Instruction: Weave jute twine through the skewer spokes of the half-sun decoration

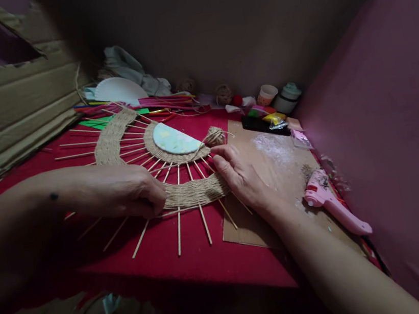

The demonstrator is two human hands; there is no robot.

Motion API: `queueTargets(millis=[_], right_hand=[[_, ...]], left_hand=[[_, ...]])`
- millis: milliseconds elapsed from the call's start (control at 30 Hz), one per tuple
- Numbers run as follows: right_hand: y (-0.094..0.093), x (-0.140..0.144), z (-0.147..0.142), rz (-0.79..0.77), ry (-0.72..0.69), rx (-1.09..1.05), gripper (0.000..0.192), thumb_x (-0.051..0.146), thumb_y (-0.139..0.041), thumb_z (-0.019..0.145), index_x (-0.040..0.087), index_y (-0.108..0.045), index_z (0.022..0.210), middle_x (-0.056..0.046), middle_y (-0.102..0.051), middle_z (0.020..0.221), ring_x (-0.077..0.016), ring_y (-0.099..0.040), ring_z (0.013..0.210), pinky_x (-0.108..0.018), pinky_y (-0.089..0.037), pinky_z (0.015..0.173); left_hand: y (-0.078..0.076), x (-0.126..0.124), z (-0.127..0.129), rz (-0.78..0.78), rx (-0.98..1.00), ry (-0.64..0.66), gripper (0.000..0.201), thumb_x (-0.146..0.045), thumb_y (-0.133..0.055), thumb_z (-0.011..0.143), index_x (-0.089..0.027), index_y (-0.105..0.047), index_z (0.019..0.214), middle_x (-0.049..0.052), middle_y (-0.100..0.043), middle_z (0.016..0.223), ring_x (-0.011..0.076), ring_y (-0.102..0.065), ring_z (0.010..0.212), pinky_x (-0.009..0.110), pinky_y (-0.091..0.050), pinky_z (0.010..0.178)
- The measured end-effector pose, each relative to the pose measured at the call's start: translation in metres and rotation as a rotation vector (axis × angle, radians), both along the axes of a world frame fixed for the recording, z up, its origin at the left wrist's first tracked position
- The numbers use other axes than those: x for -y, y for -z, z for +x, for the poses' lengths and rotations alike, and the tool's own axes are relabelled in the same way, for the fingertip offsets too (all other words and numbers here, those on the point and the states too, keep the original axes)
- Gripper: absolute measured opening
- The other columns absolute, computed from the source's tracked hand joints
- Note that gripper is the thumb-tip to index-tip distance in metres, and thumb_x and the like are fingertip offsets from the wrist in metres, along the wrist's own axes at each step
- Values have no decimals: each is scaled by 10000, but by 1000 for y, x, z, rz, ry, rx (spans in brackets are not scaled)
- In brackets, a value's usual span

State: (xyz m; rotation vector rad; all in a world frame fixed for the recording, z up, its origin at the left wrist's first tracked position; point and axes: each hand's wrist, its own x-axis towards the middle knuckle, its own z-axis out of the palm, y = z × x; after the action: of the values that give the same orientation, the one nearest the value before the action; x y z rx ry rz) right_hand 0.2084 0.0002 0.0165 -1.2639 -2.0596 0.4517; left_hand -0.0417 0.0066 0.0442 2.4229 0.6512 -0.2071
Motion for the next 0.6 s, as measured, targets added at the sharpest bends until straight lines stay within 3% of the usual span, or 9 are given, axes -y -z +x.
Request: queueTargets(millis=[133, 367, 500, 600], right_hand=[[10, -3, 1, -32, -75, 68, 363, 421, -325, 963, 228, -490, 1222, -95, -563, 1273, -213, -511, 1193, -417, -397, 1006], [21, -9, 4, -8, -115, 60, 386, 458, -329, 958, 235, -471, 1240, -112, -552, 1285, -253, -520, 1179, -488, -415, 974], [15, -2, -2, 75, -113, 54, 326, 403, -442, 930, 239, -510, 1204, -108, -571, 1239, -256, -520, 1166, -481, -414, 966], [2, 12, -21, 117, -202, 31, 203, 290, -588, 857, 221, -606, 1047, -93, -621, 1079, -233, -570, 1041, -414, -460, 885]], left_hand=[[-3, 1, -4, -17, 37, 6, 145, -139, -568, 828, -201, -694, 794, -3, -674, 692, 112, -572, 599, 194, -394, 554], [-2, 14, -25, -5, 116, -61, 165, -189, -544, 868, -182, -657, 747, 13, -647, 718, 120, -577, 648, 197, -430, 606], [4, 30, -35, 81, 219, -94, 163, -185, -562, 868, -191, -663, 739, 30, -645, 800, 140, -575, 772, 231, -434, 747], [10, 39, -40, 162, 265, -107, 164, -179, -565, 873, -194, -658, 739, 23, -638, 830, 142, -559, 853, 248, -395, 860]])
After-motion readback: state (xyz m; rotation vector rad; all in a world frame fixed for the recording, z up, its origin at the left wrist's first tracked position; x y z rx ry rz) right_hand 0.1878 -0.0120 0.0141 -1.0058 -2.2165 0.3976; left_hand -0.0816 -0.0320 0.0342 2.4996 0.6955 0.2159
